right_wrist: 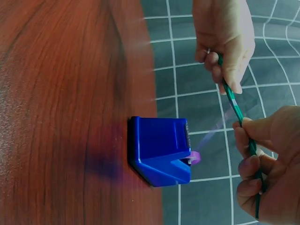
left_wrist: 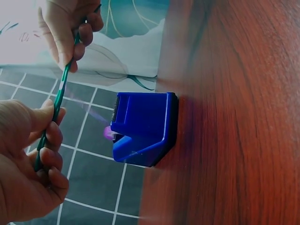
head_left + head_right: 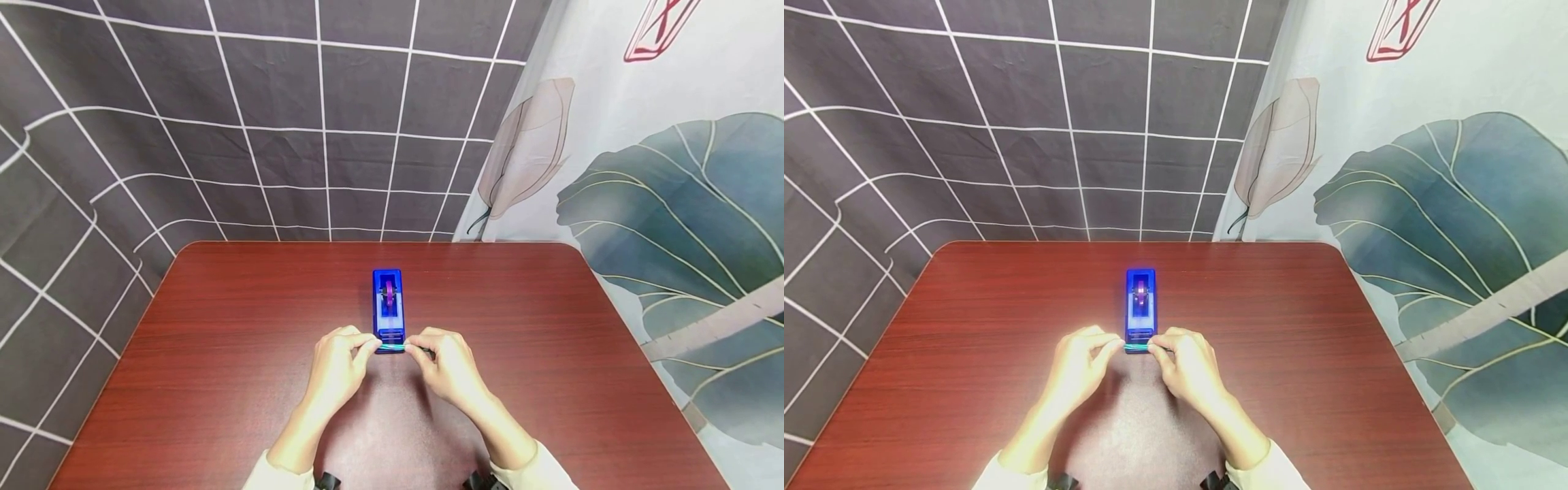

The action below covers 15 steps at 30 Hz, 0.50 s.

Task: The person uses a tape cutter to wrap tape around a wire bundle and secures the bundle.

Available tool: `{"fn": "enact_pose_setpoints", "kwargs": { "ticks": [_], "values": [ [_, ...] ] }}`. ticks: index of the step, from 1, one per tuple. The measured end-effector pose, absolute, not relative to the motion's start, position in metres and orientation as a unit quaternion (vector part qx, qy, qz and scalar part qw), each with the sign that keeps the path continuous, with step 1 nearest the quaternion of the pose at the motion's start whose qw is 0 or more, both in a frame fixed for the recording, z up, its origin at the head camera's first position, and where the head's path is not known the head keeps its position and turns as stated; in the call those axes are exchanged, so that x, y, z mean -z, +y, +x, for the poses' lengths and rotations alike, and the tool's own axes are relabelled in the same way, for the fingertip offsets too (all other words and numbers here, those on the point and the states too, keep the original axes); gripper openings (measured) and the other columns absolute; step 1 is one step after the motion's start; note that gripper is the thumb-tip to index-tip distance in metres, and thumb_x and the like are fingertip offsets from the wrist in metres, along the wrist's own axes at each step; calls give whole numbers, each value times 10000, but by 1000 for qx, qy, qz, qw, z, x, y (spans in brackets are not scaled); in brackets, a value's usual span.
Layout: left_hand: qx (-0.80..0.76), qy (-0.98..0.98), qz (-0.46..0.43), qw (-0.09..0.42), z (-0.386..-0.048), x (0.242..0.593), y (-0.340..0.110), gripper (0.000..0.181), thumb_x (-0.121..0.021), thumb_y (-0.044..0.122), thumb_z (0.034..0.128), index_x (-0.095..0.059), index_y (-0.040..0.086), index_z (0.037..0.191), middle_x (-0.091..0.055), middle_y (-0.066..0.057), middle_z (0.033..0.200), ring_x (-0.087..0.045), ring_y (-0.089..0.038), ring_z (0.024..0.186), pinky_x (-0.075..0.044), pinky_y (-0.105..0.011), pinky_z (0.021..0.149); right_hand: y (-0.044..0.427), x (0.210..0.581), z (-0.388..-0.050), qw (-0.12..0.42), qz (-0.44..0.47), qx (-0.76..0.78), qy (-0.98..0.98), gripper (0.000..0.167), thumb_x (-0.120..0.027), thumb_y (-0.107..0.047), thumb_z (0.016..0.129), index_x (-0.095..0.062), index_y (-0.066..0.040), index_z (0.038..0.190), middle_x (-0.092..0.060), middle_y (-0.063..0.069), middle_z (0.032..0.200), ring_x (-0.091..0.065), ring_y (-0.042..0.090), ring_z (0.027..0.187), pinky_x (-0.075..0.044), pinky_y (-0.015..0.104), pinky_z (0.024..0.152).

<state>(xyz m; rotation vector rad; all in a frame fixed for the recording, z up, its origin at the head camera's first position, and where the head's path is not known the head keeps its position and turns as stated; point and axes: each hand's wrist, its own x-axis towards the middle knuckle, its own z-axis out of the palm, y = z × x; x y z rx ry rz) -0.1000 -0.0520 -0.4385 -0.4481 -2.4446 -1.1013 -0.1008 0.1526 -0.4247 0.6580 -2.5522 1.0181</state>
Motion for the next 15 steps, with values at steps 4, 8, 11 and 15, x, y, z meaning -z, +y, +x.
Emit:
{"fn": "enact_pose_setpoints", "kwargs": {
  "ticks": [4,8,11,15],
  "values": [
    [399,-879,-153,209,-99,438,-52,85,-798,154,860,-796,88,807,-588,72,651,-415,-44,574,-380,-277,539,151,426,-99,195,237,-334,-891,99,-802,-4,812,-784,-94,847,-596,-98,700,-430,10,596,-365,192,522],
    [399,-878,-151,215,-99,436,-52,60,-798,148,857,-800,110,811,-602,77,664,-441,-50,584,-392,-284,552,151,430,-99,229,255,-323,-882,97,-812,-6,799,-788,-81,855,-631,-72,722,-492,46,633,-416,221,549],
    [402,-878,-147,214,-99,436,-52,45,-799,150,854,-806,119,823,-616,78,678,-455,-56,594,-400,-289,560,152,433,-101,251,275,-318,-872,94,-813,-6,795,-789,-66,862,-648,-53,736,-537,76,657,-447,249,566],
    [412,-876,-142,208,-99,436,-52,44,-796,148,857,-813,120,829,-628,69,692,-464,-69,607,-402,-296,569,153,438,-104,273,298,-312,-860,97,-811,1,792,-786,-52,870,-656,-42,750,-558,98,670,-458,258,570]
  ]
}}
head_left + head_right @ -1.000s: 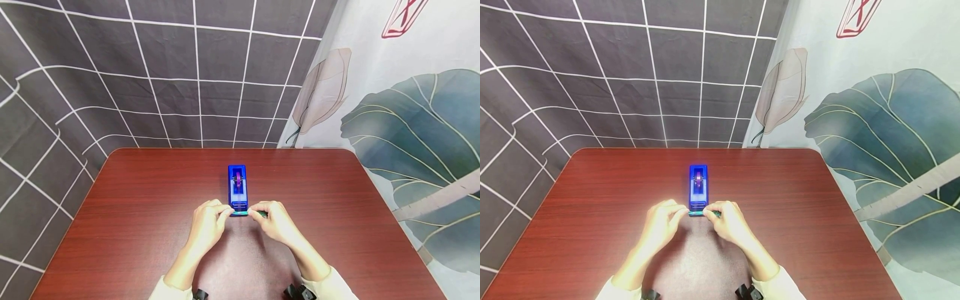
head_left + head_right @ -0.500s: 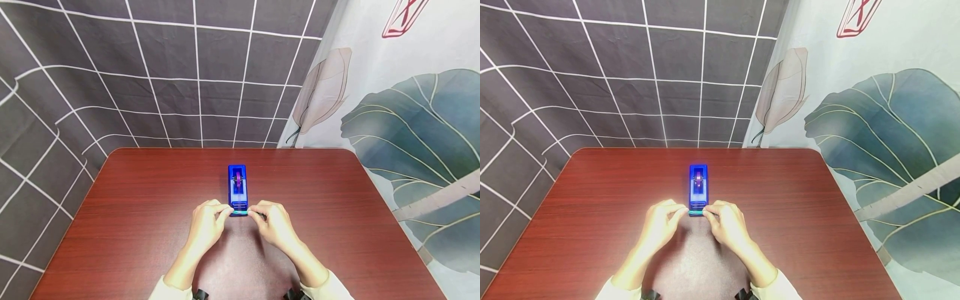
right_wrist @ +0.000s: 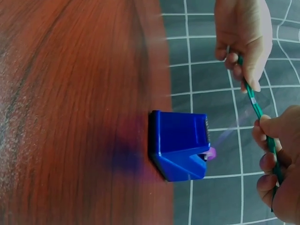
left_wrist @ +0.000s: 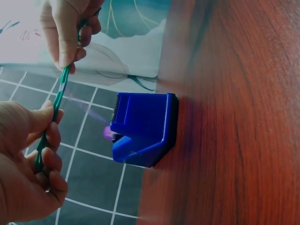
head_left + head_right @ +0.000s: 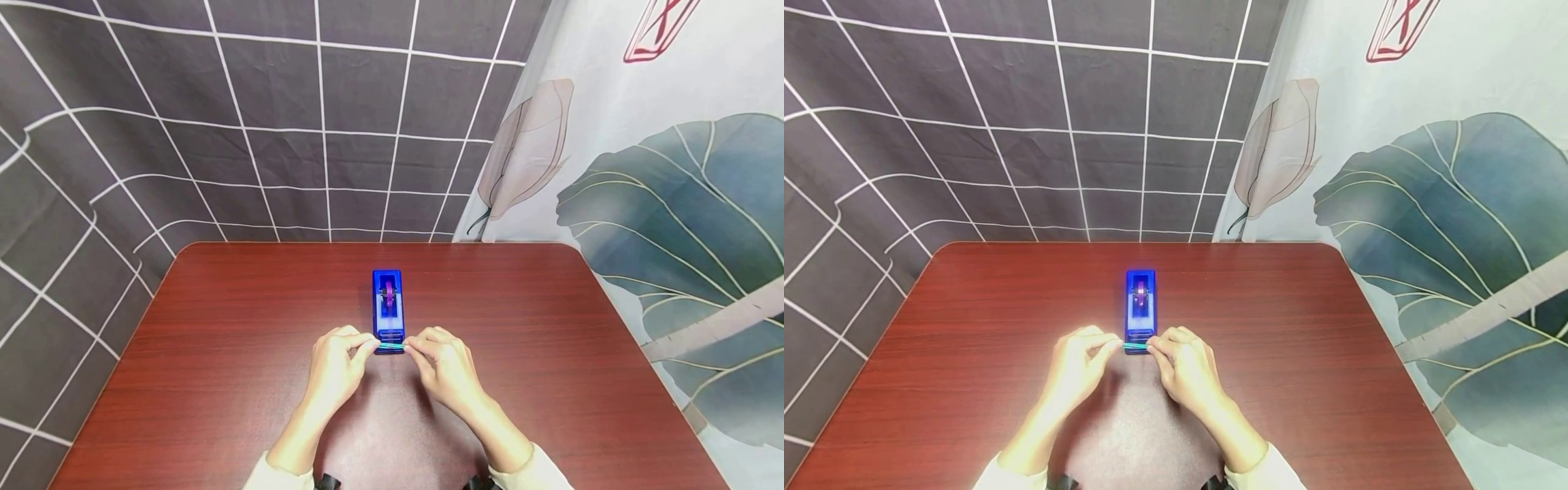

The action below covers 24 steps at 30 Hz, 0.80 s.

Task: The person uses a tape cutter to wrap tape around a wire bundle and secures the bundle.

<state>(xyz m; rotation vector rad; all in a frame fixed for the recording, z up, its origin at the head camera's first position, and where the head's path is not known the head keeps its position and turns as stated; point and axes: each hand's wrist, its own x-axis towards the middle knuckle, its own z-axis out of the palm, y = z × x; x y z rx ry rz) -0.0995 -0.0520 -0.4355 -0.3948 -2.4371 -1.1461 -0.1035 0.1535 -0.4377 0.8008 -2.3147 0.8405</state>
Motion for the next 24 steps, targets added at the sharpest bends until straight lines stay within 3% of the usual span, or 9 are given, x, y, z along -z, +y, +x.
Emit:
{"fn": "enact_pose_setpoints", "kwargs": {
  "ticks": [15,24],
  "values": [
    [418,-876,-135,197,-100,436,-51,47,-795,149,858,-807,125,818,-618,82,690,-478,-66,625,-407,-290,587,154,440,-104,311,314,-304,-844,123,-811,1,783,-796,-68,884,-681,-43,785,-599,128,702,-488,303,611],
    [420,-887,-138,131,-102,433,-53,107,-711,186,940,-791,116,924,-631,78,744,-489,-44,610,-433,-293,594,156,439,-106,325,319,-295,-840,128,-808,5,784,-794,-73,885,-674,-43,792,-588,132,701,-479,321,610]
  ]
}}
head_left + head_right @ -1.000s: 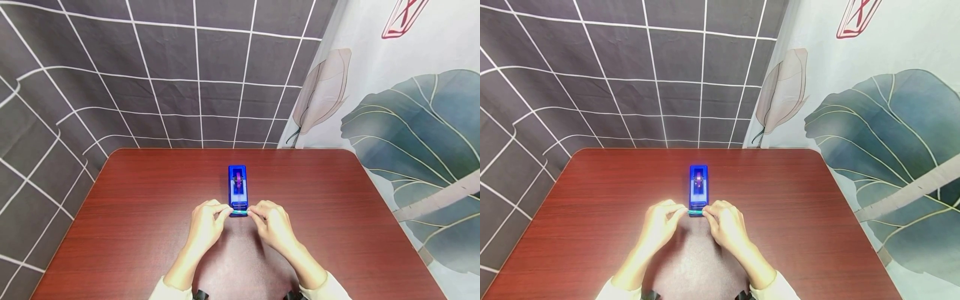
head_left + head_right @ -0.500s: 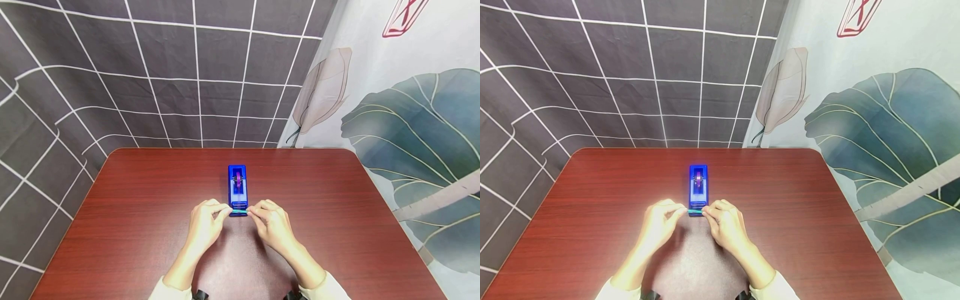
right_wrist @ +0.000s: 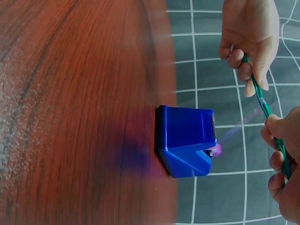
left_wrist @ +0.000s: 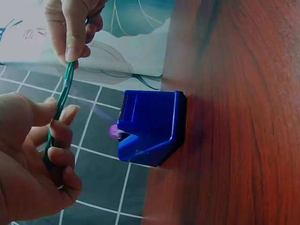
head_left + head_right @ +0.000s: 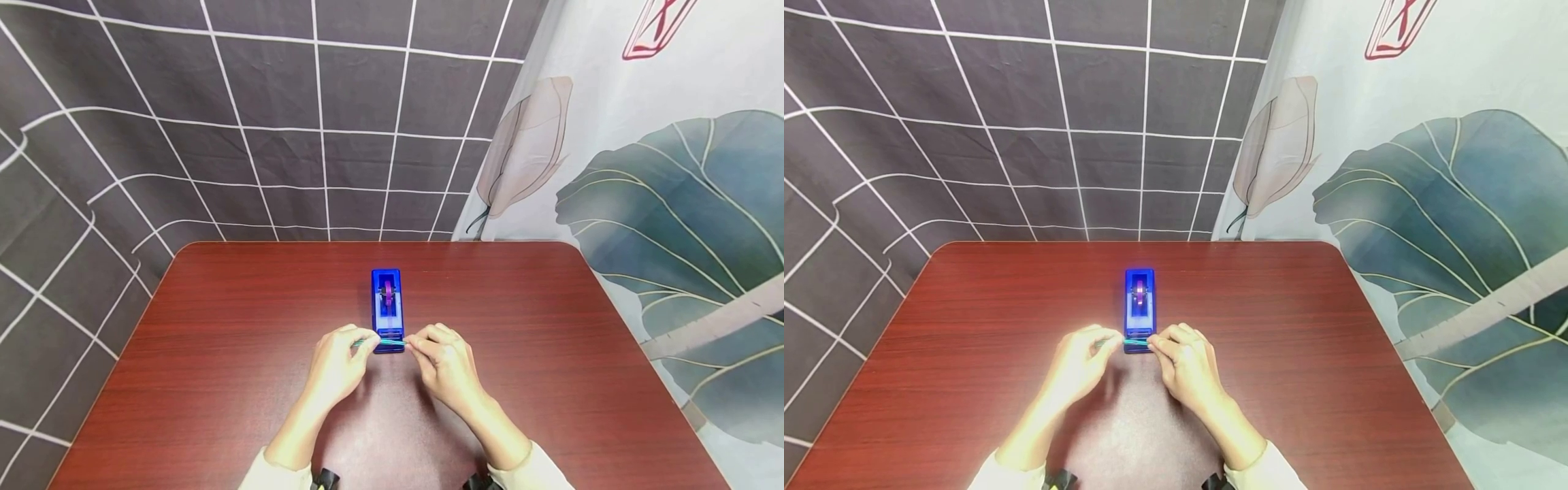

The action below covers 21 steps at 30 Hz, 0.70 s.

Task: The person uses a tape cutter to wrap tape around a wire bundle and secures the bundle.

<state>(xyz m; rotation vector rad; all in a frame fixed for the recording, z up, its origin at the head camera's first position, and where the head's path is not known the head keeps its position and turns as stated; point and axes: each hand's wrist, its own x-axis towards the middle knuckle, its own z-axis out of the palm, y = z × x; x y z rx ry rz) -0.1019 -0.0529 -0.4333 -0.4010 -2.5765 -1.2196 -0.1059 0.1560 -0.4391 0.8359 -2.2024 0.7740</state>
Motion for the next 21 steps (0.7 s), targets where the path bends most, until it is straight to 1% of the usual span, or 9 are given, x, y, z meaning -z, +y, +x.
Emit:
{"fn": "enact_pose_setpoints", "kwargs": {
  "ticks": [4,7,10,14,17,21],
  "values": [
    [413,-887,-158,131,-102,431,-53,148,-663,162,970,-781,105,901,-542,91,682,-455,-54,593,-419,-297,570,156,439,-107,323,321,-293,-841,73,-779,-25,830,-793,-70,886,-675,-35,794,-592,141,705,-477,329,616],
    [413,-886,-158,142,-103,432,-52,133,-682,135,950,-777,104,862,-477,100,644,-399,-37,569,-385,-283,540,156,439,-107,321,324,-295,-840,58,-766,-32,845,-790,-65,887,-674,-32,793,-593,140,706,-483,323,614],
    [415,-884,-149,155,-103,433,-51,109,-704,120,929,-784,107,856,-467,104,637,-379,-25,567,-373,-274,532,155,439,-107,319,326,-295,-840,66,-764,-29,845,-791,-64,894,-671,-30,792,-591,135,706,-486,306,607],
    [410,-882,-144,184,-103,434,-49,88,-726,98,903,-790,106,843,-463,99,630,-421,-58,582,-391,-289,542,156,438,-107,301,325,-293,-847,69,-762,-38,853,-794,-73,902,-675,-30,791,-600,131,709,-491,294,596],
    [404,-880,-145,204,-102,435,-48,83,-735,88,890,-787,103,827,-470,91,628,-471,-103,598,-406,-311,557,157,435,-108,272,320,-291,-860,61,-771,-49,853,-793,-91,891,-684,-40,788,-610,124,699,-490,289,590],
    [401,-878,-146,219,-102,437,-47,82,-740,88,881,-783,109,814,-491,82,634,-524,-157,623,-415,-340,575,157,429,-109,230,308,-280,-879,65,-783,-76,842,-767,-136,861,-659,-73,762,-570,110,642,-457,271,566]
  ]
}}
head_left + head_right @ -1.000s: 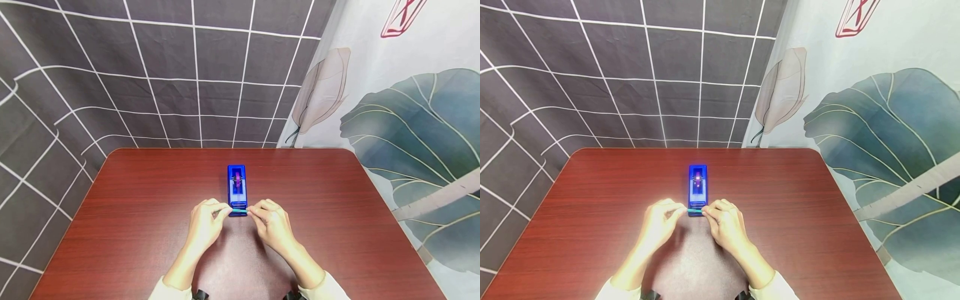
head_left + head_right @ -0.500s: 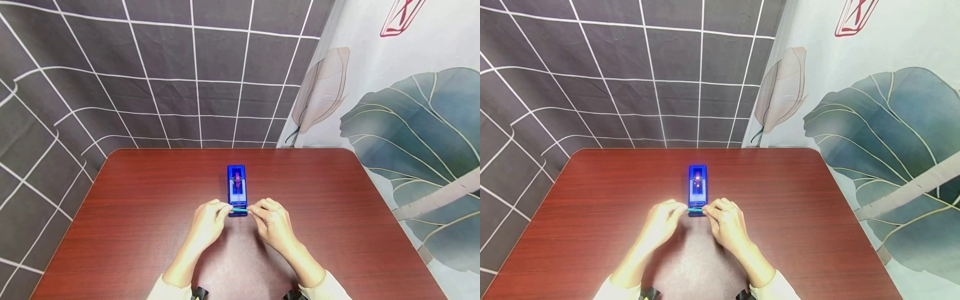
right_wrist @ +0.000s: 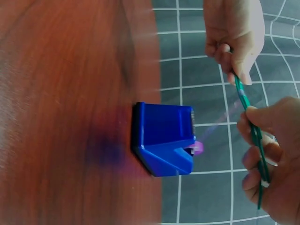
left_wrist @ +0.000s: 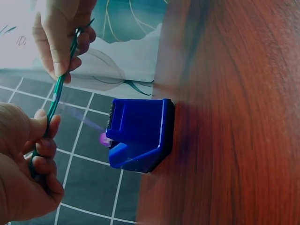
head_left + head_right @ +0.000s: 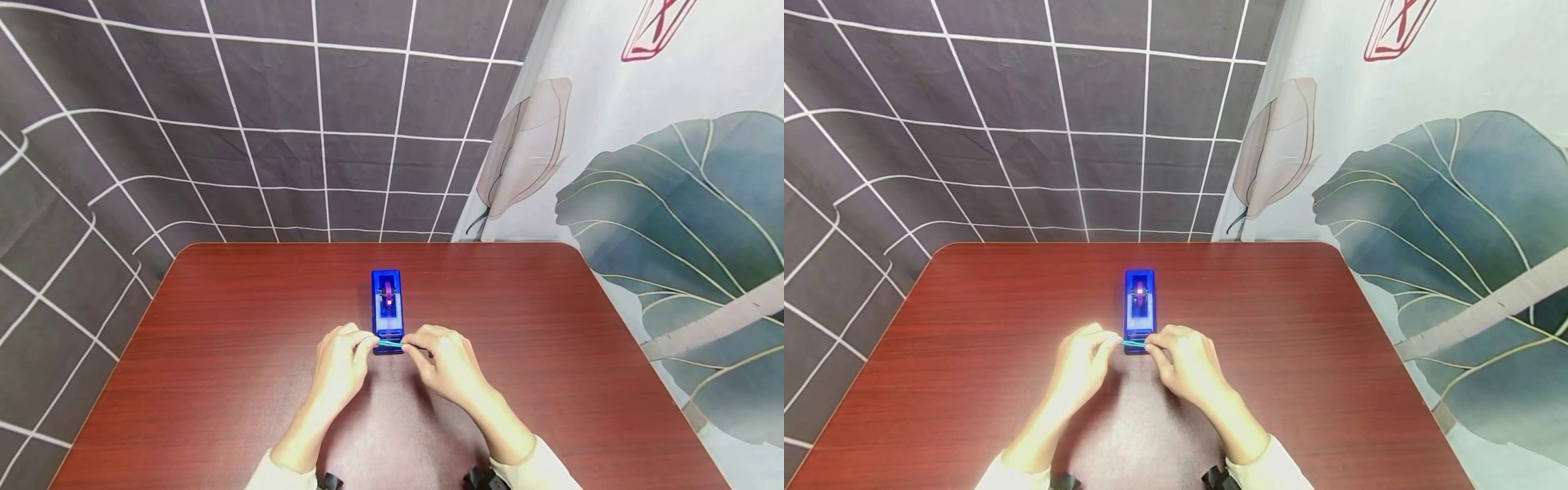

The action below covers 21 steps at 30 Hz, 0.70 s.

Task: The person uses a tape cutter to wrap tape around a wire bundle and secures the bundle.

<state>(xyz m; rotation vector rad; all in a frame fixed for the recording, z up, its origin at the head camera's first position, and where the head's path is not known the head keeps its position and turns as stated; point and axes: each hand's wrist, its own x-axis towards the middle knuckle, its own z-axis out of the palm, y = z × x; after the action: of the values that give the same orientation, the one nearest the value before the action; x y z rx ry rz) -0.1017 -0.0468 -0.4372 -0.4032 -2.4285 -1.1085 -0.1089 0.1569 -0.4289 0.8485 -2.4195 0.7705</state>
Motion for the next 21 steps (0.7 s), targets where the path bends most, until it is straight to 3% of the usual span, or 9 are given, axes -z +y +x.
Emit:
{"fn": "enact_pose_setpoints", "kwargs": {
  "ticks": [13,17,21],
  "values": [
    [390,-877,-152,237,-100,444,-43,73,-762,82,854,-767,109,786,-506,66,649,-535,-163,640,-433,-361,608,158,418,-113,111,314,-270,-903,62,-710,-105,926,-770,-114,916,-670,-82,776,-578,51,674,-506,294,585],
    [387,-880,-144,234,-99,445,-42,67,-762,106,858,-768,123,793,-513,75,650,-541,-163,631,-439,-362,603,158,420,-113,121,321,-270,-900,62,-718,-88,913,-763,-118,883,-580,-94,715,-487,37,621,-425,234,527],
    [388,-881,-138,231,-99,446,-42,67,-761,122,866,-772,140,802,-500,89,654,-517,-144,629,-432,-351,605,158,424,-113,169,340,-249,-891,59,-726,-95,898,-746,-132,856,-523,-93,689,-434,33,585,-375,221,495]
  ]
}}
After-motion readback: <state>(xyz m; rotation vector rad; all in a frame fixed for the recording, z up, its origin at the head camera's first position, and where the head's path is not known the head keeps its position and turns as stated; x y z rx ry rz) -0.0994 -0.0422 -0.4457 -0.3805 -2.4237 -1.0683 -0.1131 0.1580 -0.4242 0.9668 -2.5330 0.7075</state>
